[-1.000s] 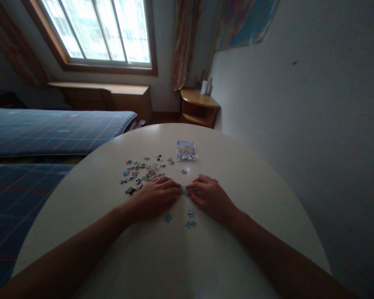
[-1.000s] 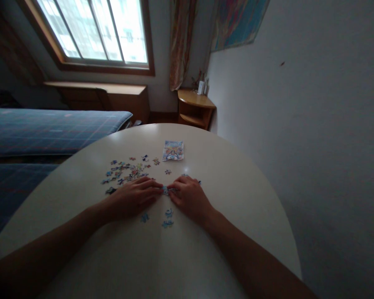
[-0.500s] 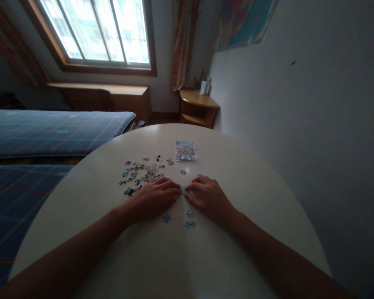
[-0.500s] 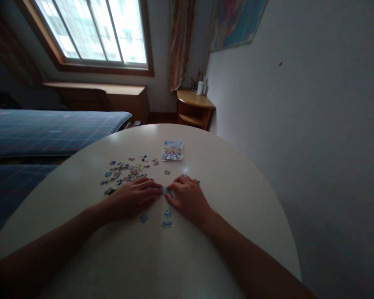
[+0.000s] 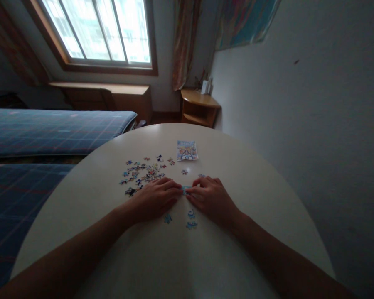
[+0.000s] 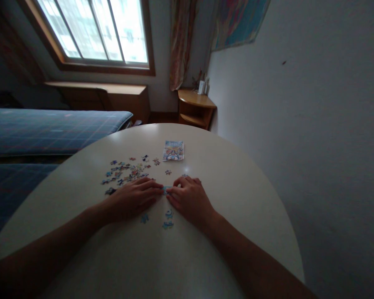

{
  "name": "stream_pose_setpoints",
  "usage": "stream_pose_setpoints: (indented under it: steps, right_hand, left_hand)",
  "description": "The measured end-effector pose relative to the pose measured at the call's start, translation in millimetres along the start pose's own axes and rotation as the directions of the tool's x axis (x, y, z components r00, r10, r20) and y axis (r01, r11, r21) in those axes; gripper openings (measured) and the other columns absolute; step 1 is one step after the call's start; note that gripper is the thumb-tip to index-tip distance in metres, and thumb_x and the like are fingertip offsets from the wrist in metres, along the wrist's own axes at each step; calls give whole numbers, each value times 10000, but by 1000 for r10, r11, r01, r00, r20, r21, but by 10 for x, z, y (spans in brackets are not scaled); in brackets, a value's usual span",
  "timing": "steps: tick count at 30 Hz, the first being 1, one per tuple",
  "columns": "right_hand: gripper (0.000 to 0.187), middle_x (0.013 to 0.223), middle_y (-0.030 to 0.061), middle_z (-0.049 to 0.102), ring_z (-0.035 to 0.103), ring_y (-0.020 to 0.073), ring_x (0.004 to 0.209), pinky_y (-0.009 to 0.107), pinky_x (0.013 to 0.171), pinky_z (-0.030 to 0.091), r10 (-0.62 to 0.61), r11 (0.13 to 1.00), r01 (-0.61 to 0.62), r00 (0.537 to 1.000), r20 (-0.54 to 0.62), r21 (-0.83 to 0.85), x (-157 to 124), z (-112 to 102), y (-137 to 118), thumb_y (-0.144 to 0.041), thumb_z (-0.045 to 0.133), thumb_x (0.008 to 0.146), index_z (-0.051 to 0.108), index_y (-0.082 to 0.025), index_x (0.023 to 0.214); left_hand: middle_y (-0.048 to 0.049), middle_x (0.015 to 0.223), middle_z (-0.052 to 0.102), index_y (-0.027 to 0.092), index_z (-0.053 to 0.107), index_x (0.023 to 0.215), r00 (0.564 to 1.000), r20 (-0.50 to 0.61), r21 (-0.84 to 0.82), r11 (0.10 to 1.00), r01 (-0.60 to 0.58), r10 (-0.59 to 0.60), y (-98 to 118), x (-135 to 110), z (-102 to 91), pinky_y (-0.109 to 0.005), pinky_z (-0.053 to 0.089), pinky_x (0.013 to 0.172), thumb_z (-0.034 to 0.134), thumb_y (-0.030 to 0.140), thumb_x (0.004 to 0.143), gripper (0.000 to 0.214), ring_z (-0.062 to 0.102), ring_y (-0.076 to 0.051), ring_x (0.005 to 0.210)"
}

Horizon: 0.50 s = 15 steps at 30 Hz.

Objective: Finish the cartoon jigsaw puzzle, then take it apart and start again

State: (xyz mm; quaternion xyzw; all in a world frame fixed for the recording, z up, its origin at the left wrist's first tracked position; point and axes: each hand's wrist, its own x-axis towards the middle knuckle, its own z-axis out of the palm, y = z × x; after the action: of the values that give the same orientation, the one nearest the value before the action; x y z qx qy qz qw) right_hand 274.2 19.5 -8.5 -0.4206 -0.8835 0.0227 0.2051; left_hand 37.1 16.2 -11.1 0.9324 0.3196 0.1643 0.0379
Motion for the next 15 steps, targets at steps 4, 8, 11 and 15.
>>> stream_pose_setpoints:
  steps: [4, 8, 11, 15]
  right_hand:
    - [86, 945, 4, 707, 607, 186, 911, 354, 849, 340, -26, 1000, 26, 1000, 3, -13, 0, -20, 3, -291, 704, 879, 757, -307, 945]
    - [112, 998, 21, 717, 614, 201, 938, 361, 851, 368, -87, 995, 88, 995, 39, -36, -1, -37, 22, -285, 653, 916, 748, -287, 976]
    - [127, 1041, 24, 726, 623, 202, 958, 359, 857, 389, -128, 991, 129, 991, 40, -37, 1, -41, 38, -266, 621, 935, 743, -275, 970]
    - [134, 1033, 19, 741, 639, 196, 964, 351, 869, 404, -143, 990, 144, 988, 52, -9, 8, -48, 62, -261, 610, 942, 743, -266, 951]
  left_hand:
    - [-69, 1225, 646, 228, 607, 1228, 1000, -11, 7, 1000, -4, 4, -17, -4, 22, -396, 490, 956, 485, 232, 988, 269, 565, -217, 1116]
    - [-61, 1230, 643, 233, 602, 1229, 1000, 6, 14, 1000, 2, -2, -13, -3, 19, -402, 496, 947, 487, 234, 989, 266, 564, -223, 1113]
    - [-63, 1221, 648, 229, 606, 1220, 1000, 4, 9, 1000, 1, -1, -1, -2, 5, -404, 498, 944, 485, 233, 990, 260, 565, -222, 1108]
    - [-63, 1234, 642, 214, 598, 1225, 1000, 23, 29, 1000, 3, -4, 25, 12, -16, -414, 480, 982, 477, 224, 994, 261, 557, -222, 1126]
